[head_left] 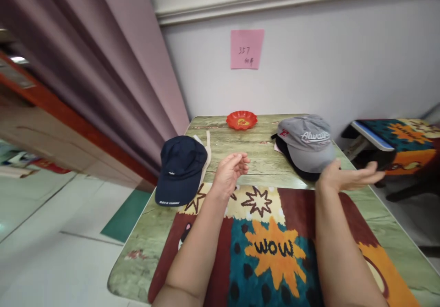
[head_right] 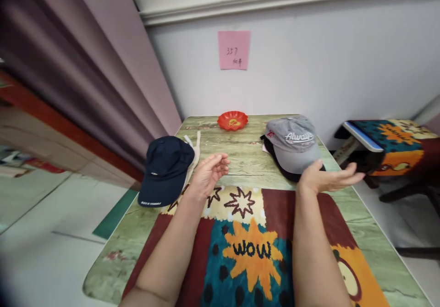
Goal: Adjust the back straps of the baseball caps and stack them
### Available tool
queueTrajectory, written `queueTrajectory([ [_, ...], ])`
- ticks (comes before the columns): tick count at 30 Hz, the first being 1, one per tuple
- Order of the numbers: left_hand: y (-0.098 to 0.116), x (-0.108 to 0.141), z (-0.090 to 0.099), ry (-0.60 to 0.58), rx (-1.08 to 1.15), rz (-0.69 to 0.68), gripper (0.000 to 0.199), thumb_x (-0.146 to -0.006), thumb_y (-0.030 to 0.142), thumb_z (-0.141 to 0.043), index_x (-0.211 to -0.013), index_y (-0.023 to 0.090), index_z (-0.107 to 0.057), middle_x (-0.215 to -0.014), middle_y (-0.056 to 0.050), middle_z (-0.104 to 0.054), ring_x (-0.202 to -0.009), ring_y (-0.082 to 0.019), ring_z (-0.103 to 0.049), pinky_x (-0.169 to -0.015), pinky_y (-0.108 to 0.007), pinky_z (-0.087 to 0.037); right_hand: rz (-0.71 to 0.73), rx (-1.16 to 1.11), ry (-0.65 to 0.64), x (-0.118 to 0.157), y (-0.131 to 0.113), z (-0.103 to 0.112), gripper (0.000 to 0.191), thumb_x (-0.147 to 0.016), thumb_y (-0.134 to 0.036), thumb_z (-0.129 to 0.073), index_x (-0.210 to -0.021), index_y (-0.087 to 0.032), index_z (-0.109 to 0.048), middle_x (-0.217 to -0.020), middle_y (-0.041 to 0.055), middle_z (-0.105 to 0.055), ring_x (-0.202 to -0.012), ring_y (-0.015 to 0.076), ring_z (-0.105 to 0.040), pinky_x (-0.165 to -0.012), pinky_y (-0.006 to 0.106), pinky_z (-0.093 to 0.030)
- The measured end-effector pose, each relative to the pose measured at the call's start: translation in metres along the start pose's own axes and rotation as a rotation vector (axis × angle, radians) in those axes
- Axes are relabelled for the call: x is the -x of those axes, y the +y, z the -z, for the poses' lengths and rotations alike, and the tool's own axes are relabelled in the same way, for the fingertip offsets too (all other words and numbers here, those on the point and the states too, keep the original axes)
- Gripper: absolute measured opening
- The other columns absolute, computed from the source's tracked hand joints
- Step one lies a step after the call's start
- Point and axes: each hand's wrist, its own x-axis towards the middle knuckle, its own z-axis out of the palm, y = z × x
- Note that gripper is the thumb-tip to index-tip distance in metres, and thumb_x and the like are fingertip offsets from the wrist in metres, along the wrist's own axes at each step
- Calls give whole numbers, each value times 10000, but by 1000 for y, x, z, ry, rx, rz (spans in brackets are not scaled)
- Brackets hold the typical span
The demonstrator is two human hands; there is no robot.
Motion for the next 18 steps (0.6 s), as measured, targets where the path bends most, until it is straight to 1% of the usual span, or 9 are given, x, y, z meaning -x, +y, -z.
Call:
queueTrajectory([
  [2,-1,-1,2,1,-45,-45,319,-737,369,-797,-918,123,-704,-806,-53,-713,-642,-104,-632,-654,-237,-511,138,72,-116,0,-6,5,908,-764,-480,-743,-1521,-144,-371,-1614,293,-283,-1518,421,-276,-1215,617,-190],
  [3,0,-2,4,14,-86,-81,323,-751,390,-781,-921,128,-696,-814,-53,-709,-642,-105,-625,-650,-239,-503,201,102,-232,0,-8,7,963,-728,-536,-775,-1522,-158,-383,-1598,286,-326,-1504,441,-294,-1201,643,-200],
  [6,7,-7,16,136,-299,-298,306,-804,405,-724,-970,154,-668,-881,-62,-701,-674,-121,-619,-655,-251,-487,275,196,-498,2,-9,10,1167,-607,-662,-826,-1553,-183,-336,-1581,280,-367,-1464,486,-340,-1167,683,-235],
  [8,18,-9,28,300,-514,-533,295,-820,370,-709,-1032,172,-654,-959,-74,-690,-769,-151,-638,-731,-279,-507,264,249,-529,6,-7,9,1251,-560,-704,-832,-1572,-199,-300,-1584,274,-372,-1448,494,-362,-1156,677,-263],
  [10,33,-8,46,511,-773,-762,328,-816,331,-719,-1100,185,-648,-1080,-99,-673,-964,-206,-649,-895,-337,-512,230,282,-464,11,-6,6,1264,-561,-720,-825,-1580,-199,-289,-1578,280,-379,-1437,500,-378,-1150,676,-279],
  [12,49,-6,67,737,-1024,-882,410,-803,323,-744,-1176,188,-640,-1254,-136,-630,-1216,-273,-578,-1082,-406,-431,200,296,-391,17,-7,3,1273,-573,-715,-823,-1590,-177,-277,-1570,300,-381,-1436,501,-381,-1155,673,-281],
  [15,65,-2,102,1036,-1228,-795,586,-793,398,-771,-1308,177,-603,-1479,-188,-504,-1407,-356,-436,-1183,-489,-314,167,280,-359,23,-11,2,1316,-583,-714,-816,-1615,-143,-231,-1613,333,-285,-1495,510,-284,-1191,687,-214],
  [16,67,-2,114,1099,-1257,-736,609,-799,421,-765,-1331,177,-599,-1515,-195,-477,-1420,-375,-422,-1181,-506,-307,168,261,-359,24,-13,3,1317,-599,-717,-803,-1624,-143,-207,-1634,335,-235,-1519,509,-232,-1201,697,-180],
  [18,67,-1,135,1131,-1281,-637,528,-837,424,-721,-1300,183,-640,-1473,-189,-541,-1368,-380,-483,-1152,-507,-332,198,207,-322,24,-17,7,1273,-641,-704,-774,-1632,-157,-192,-1658,321,-181,-1544,501,-162,-1207,717,-122],
])
